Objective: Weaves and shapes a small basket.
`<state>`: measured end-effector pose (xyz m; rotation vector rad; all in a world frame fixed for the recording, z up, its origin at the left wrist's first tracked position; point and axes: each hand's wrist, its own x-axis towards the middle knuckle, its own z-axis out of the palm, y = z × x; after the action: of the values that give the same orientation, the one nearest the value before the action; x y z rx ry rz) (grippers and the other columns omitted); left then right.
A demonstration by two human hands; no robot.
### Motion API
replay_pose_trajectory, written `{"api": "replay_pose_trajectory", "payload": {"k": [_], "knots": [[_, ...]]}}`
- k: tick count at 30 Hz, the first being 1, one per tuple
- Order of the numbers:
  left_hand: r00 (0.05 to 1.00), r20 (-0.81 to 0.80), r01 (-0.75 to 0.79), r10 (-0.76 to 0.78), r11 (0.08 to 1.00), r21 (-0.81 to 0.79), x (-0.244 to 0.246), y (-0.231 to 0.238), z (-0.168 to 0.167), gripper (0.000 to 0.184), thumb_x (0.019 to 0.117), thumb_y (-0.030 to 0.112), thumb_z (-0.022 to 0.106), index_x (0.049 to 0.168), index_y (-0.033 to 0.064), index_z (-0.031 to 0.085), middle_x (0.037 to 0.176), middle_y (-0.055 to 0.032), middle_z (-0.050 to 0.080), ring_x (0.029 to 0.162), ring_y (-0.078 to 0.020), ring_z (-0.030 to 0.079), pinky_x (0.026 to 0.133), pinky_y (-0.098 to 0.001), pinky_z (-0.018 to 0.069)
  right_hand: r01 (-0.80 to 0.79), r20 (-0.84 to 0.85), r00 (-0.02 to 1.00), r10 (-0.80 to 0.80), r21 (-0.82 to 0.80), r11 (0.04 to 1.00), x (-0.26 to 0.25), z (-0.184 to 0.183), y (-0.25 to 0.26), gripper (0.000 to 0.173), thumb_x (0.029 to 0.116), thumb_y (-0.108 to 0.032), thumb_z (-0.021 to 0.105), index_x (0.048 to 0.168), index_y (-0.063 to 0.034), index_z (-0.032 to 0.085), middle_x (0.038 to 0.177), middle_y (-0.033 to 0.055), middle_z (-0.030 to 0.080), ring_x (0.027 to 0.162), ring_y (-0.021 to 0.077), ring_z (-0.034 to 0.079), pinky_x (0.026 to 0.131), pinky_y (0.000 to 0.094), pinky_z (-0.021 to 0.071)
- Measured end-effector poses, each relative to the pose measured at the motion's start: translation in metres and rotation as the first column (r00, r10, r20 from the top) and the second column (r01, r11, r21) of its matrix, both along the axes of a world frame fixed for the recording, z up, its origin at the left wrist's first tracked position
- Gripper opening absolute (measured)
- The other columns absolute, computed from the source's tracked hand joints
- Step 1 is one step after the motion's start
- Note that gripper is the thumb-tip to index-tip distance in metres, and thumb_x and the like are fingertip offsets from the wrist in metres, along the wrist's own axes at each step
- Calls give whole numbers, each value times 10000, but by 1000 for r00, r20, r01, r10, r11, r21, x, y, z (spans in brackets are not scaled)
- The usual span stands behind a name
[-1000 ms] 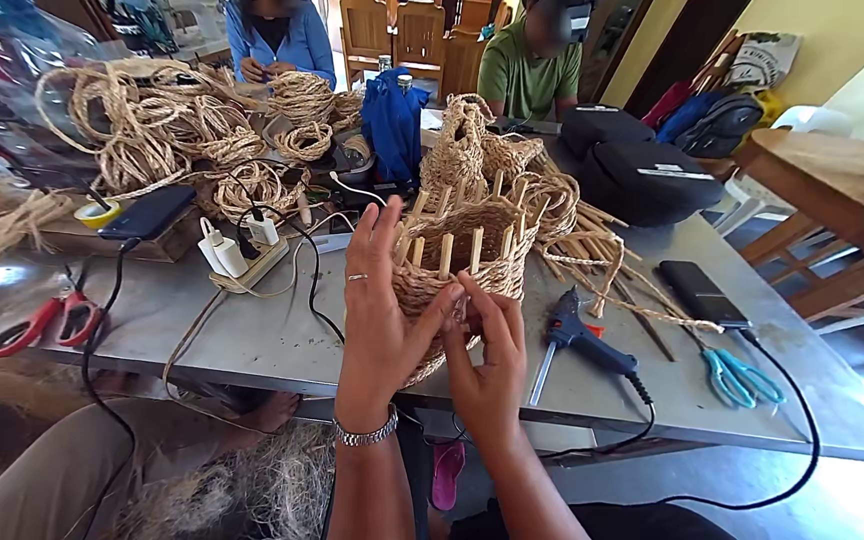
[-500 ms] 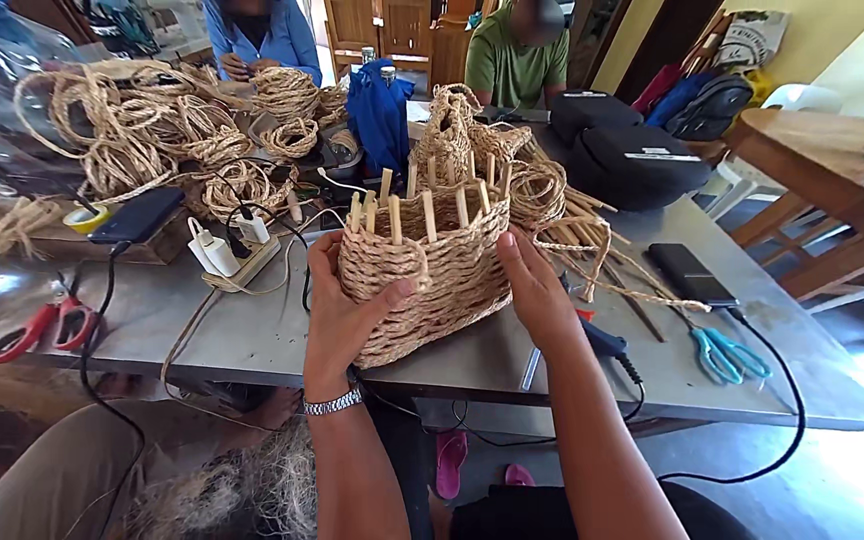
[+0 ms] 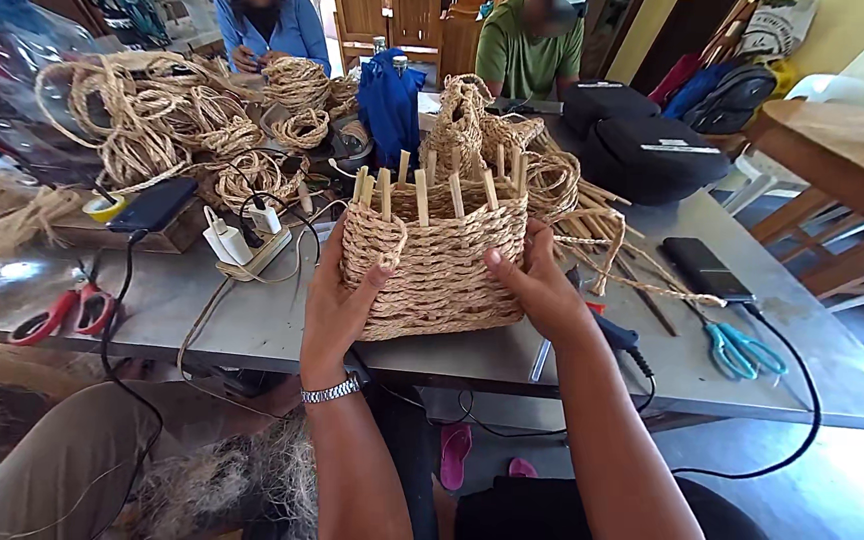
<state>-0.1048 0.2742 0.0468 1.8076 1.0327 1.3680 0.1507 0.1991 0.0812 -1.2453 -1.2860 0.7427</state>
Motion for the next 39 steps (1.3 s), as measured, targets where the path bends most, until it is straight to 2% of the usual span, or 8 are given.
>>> {"api": "replay_pose_trajectory", "payload": {"k": [7,11,16,20,24,28,33,39], "knots": [[996,8,91,-91,996,-13,14,3,-3,834,925,725,537,1621,338,288,1553,10,482,1333,-120,543,1096,-441,476,31,32,999,-30,-30,999,16,-9,-1,939,942,-827,293,1647,-220,163,1556,82,466,1320,176,558,1061,478,500],[988,43,149,-148,988,-26,8,0,-1,756,1007,715,296,1620,274,327,1636,42,375,1447,-116,424,1187,-447,377,50,-9,999,-50,-6,999,19,-10,-1,889,956,-801,326,1569,-159,272,1428,91,547,1254,171,588,1027,452,523],[983,171,91,-69,989,-119,19,-11,6,695,1030,686,186,1573,322,422,1582,93,454,1416,-85,457,1175,-442,386,46,-123,992,-34,92,995,8,-17,-6,1041,882,-898,182,1623,-169,253,1555,42,475,1406,151,477,1153,446,431],[888,378,218,-263,963,160,21,-9,12,790,1054,623,81,1518,138,497,1549,-4,509,1434,-176,464,1185,-414,398,14,-306,945,114,387,922,5,-13,-10,860,887,-884,240,1411,-263,521,1383,-56,609,1279,117,573,1045,389,506],[885,398,142,-244,953,269,28,-6,10,656,1094,547,200,1583,161,406,1676,11,297,1544,-207,259,1261,-462,240,-27,-241,952,189,549,835,5,-8,-7,659,999,-739,278,1205,-211,614,1475,14,570,1376,204,527,1071,392,493],[875,380,262,-300,953,150,29,-3,4,599,1096,525,278,1593,207,384,1652,66,347,1515,-163,324,1228,-415,323,-19,-194,970,147,540,841,4,-17,-2,495,1076,-586,308,1191,-180,567,1492,49,551,1430,246,474,1141,432,443],[892,354,236,-282,957,168,29,-1,0,618,1086,556,279,1525,183,503,1637,36,374,1513,-207,331,1215,-470,339,-47,-124,986,114,448,893,4,-15,-7,682,1081,-596,200,1489,-140,501,1554,13,492,1425,176,462,1156,400,422],[897,350,224,-272,959,171,30,1,-1,600,1094,534,263,1517,186,509,1627,43,391,1510,-201,334,1211,-463,343,-53,-118,987,110,411,910,4,-12,-5,711,1084,-586,156,1468,-125,538,1577,13,476,1443,177,448,1162,406,414]]}}
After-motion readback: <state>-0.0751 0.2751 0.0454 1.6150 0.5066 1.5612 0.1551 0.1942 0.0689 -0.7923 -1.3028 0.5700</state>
